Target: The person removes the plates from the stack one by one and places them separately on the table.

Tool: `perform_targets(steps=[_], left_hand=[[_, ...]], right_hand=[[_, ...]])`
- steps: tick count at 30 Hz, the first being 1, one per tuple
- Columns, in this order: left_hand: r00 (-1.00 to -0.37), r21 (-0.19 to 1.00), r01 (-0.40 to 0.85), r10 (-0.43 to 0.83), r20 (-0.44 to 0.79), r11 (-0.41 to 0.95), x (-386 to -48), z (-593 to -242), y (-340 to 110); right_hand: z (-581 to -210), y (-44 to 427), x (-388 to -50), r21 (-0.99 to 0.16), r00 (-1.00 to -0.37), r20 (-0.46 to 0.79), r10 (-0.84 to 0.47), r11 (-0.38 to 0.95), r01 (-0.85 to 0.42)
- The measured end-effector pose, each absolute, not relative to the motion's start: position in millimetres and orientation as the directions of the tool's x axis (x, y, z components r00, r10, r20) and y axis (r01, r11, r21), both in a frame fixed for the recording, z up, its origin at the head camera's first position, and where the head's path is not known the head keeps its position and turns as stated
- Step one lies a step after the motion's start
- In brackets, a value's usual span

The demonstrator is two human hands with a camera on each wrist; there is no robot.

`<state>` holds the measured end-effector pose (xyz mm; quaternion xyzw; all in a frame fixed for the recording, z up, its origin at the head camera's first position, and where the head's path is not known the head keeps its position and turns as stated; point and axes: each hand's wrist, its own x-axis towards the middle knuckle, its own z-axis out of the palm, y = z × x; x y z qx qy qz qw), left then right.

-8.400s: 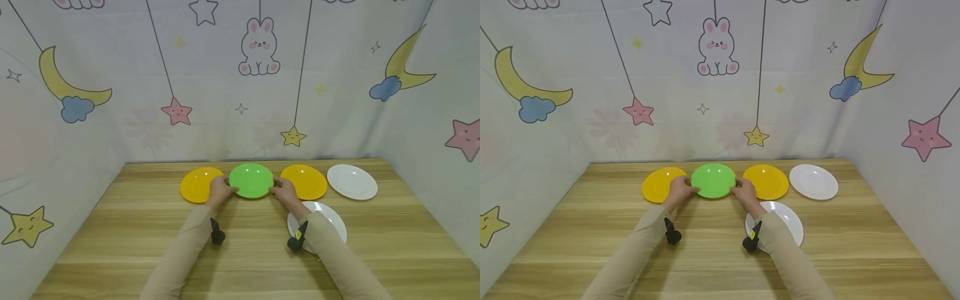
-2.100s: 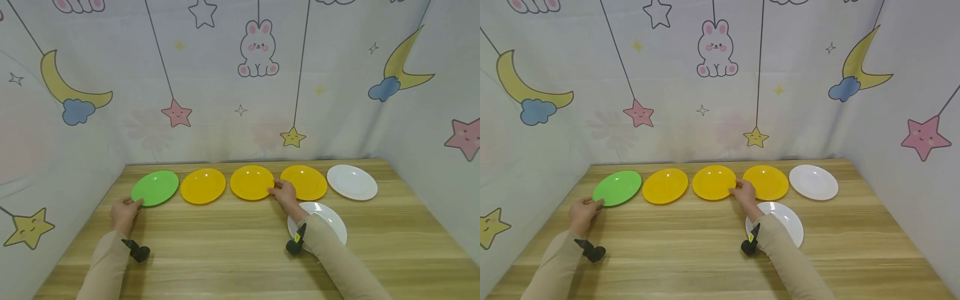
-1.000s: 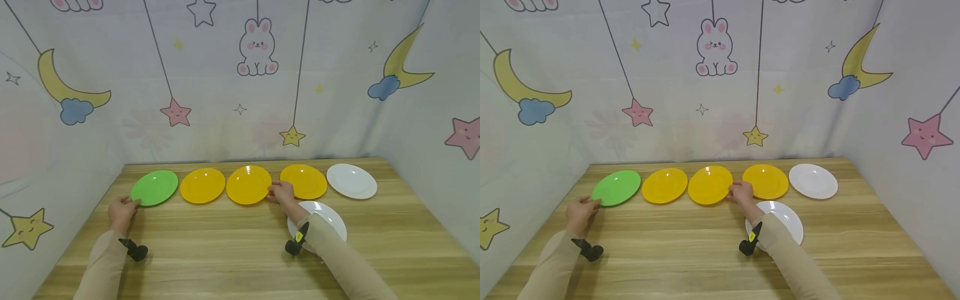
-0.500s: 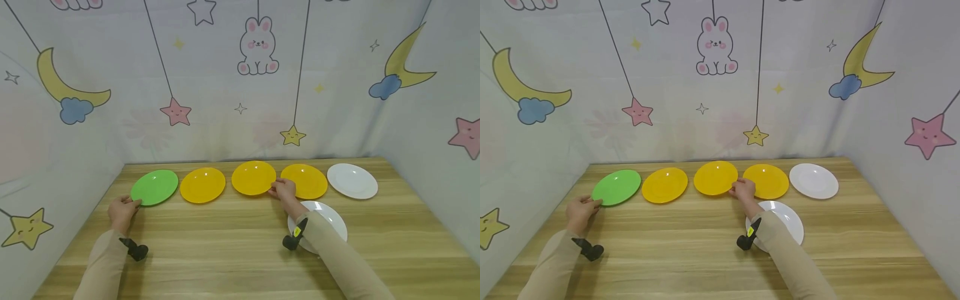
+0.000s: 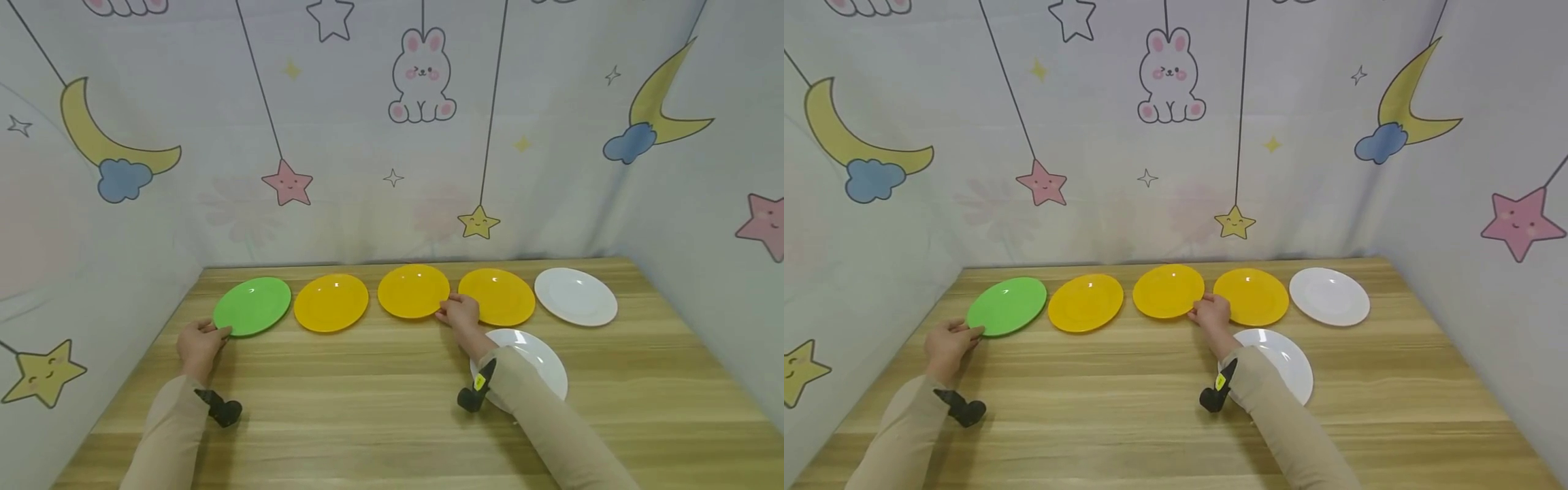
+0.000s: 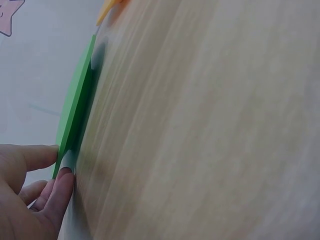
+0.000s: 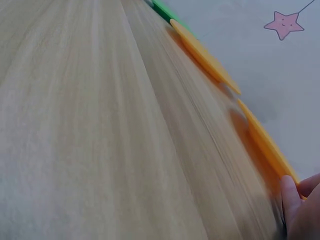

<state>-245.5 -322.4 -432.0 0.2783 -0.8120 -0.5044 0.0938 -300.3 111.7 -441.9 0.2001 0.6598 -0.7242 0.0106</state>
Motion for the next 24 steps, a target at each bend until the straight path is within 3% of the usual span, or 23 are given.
perform_targets(steps=[10, 24], left_hand=[[-0.834, 0.878, -0.345, -0.538, -0.124, 0.332, -245.2, -432.4, -323.2], [-0.824, 0.853, -0.372, -0.553, -0.123, 0.365, -247.5, -432.2, -322.1]], right_hand=[[-445.1, 112.3, -296.3, -0.975, -0.949, -0.218, 0.228, -0.016, 0.221], [-440.1, 120.5, -295.1, -0.904, -0.988, -0.065, 0.140, 0.411, 0.118]])
